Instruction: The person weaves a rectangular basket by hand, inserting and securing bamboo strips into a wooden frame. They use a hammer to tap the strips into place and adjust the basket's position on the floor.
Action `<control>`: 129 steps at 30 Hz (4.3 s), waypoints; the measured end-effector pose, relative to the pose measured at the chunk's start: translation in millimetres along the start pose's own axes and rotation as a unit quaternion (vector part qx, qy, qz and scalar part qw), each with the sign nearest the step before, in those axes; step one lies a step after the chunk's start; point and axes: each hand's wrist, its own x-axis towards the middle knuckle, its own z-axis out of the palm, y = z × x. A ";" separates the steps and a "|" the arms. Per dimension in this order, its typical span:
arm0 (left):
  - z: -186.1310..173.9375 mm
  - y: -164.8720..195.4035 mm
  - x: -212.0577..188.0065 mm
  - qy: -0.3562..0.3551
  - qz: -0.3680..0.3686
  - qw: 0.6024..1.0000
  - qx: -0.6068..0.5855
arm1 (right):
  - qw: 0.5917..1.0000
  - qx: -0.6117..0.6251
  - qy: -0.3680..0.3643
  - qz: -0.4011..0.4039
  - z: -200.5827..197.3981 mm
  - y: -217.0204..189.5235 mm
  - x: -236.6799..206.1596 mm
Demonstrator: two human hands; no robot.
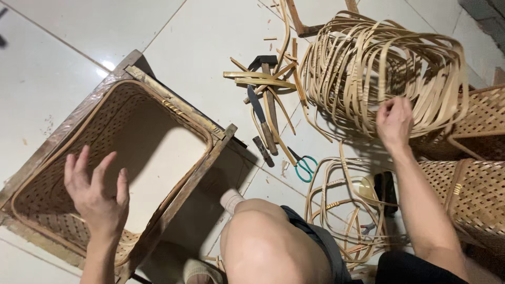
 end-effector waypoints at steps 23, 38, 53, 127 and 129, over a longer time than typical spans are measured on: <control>15.3 136.3 43.8 -0.111 -0.176 0.809 -0.550 | 0.847 0.225 0.021 -0.482 14.7 -328.0 -63.2; -48.5 19.3 39.5 0.042 -0.292 0.787 -0.542 | 0.616 0.292 -0.092 -0.726 -3.8 -526.7 -92.5; -32.1 -19.0 -95.5 0.063 -0.013 0.998 0.029 | 0.568 0.054 -0.265 -0.777 66.9 -522.5 -135.7; -3.7 -14.3 -162.4 -0.050 -0.093 0.986 0.130 | 0.440 0.133 -0.693 -0.556 102.4 -601.4 -123.2; -4.4 -14.8 -162.5 -0.055 -0.094 0.986 0.128 | 0.436 0.126 -0.697 -0.556 103.7 -601.6 -123.0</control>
